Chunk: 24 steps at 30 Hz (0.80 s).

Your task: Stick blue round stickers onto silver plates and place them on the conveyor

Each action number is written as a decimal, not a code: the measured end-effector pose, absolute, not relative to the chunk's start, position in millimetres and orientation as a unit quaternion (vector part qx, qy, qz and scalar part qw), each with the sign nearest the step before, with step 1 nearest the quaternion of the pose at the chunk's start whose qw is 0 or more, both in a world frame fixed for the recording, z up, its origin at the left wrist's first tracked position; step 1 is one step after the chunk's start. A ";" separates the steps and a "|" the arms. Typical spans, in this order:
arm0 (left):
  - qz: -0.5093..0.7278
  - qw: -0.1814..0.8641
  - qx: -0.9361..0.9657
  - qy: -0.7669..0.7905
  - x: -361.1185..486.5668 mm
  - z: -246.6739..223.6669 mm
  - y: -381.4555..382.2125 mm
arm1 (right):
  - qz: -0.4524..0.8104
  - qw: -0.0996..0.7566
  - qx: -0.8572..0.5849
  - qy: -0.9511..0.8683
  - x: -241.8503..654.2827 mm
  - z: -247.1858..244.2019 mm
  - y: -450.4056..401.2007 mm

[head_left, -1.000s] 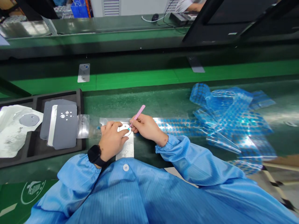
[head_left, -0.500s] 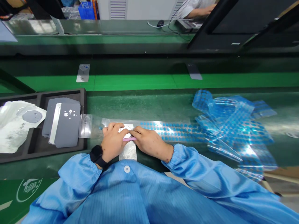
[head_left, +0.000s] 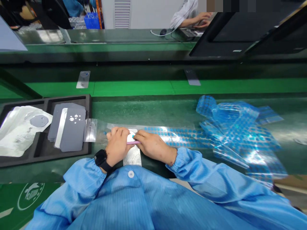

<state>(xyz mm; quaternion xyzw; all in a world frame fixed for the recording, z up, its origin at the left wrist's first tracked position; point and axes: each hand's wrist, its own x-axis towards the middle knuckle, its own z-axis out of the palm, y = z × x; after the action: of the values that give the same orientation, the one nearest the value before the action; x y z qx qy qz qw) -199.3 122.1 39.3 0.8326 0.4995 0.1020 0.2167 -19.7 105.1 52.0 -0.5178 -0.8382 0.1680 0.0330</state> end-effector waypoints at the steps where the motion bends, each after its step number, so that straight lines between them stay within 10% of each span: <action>1: 0.105 0.220 0.830 0.502 -199.0 38.4 121.8 | 0.185 0.047 -0.532 -0.825 -18.9 53.0 108.9; 14: 0.348 0.015 0.760 0.549 -239.2 67.8 103.2 | 0.392 0.274 -0.612 -0.630 -20.0 81.7 229.9; 18: 0.266 -0.074 0.650 0.708 -310.5 89.0 130.1 | 0.191 0.374 -0.676 -0.605 -25.3 114.1 301.6; 24: 0.083 0.066 0.592 0.799 -346.8 79.9 153.5 | 0.190 0.324 -0.622 -0.687 -40.7 104.9 274.7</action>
<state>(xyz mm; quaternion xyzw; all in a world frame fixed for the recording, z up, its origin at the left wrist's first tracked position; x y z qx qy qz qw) -346.8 153.5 79.9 0.5919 0.7990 0.0829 0.0660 -40.7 274.7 104.9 -0.6218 -0.6871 0.1898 0.3243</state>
